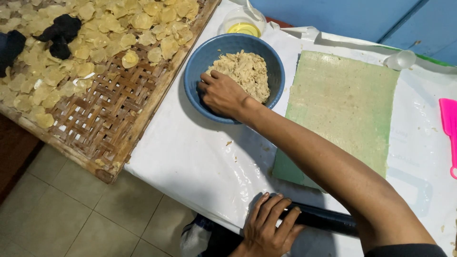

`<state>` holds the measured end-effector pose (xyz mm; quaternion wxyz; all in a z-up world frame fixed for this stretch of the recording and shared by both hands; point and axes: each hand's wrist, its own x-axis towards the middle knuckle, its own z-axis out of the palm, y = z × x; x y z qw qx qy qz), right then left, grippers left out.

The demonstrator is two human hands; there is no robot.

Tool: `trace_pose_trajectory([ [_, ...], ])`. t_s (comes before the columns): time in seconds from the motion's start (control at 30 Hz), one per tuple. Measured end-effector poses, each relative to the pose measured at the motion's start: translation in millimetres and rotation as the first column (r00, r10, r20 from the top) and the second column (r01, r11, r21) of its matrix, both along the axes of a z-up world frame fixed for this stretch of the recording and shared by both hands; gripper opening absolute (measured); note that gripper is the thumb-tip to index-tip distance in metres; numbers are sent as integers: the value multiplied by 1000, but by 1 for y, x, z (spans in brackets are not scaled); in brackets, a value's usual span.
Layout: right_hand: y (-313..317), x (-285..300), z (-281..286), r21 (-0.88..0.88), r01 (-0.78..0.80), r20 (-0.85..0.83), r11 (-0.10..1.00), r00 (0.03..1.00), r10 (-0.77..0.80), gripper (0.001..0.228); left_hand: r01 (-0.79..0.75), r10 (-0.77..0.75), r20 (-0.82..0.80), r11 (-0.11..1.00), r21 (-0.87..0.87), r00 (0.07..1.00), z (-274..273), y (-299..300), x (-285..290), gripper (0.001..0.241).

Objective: Rolling out dough onto a flat surface using a rolling pin.

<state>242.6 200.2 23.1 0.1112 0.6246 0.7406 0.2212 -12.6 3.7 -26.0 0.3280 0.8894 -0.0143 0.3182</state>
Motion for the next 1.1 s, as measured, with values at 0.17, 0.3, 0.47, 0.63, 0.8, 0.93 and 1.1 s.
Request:
trace_pose_trajectory([
  [0.17,-4,-10,13,-148,83,16,985,997,-82,29,16,-16,-8,1000,-9,1000,-2,0,0,28],
  [0.3,-3,-9,11,-94,64,34,993,998,-62,26,5,-5,4,1000,10,1000,0,1,1,28],
  [0.47,-2,-10,6,-13,15,75,1000,997,-14,21,13,-13,1,1000,13,1000,0,1,-1,27],
  [0.63,-2,1,-9,28,30,80,999,996,-32,25,-1,1,-4,1000,17,1000,-2,1,0,28],
  [0.8,-24,5,-1,170,121,-438,978,898,-36,28,5,-5,14,1000,27,1000,4,3,-1,28],
  [0.93,-32,9,5,68,194,-653,979,750,-104,20,17,-17,3,1000,24,1000,-1,3,-1,30],
  [1.1,-37,29,-12,117,268,-905,956,426,-9,15,12,-11,-6,1000,28,1000,10,6,0,31],
])
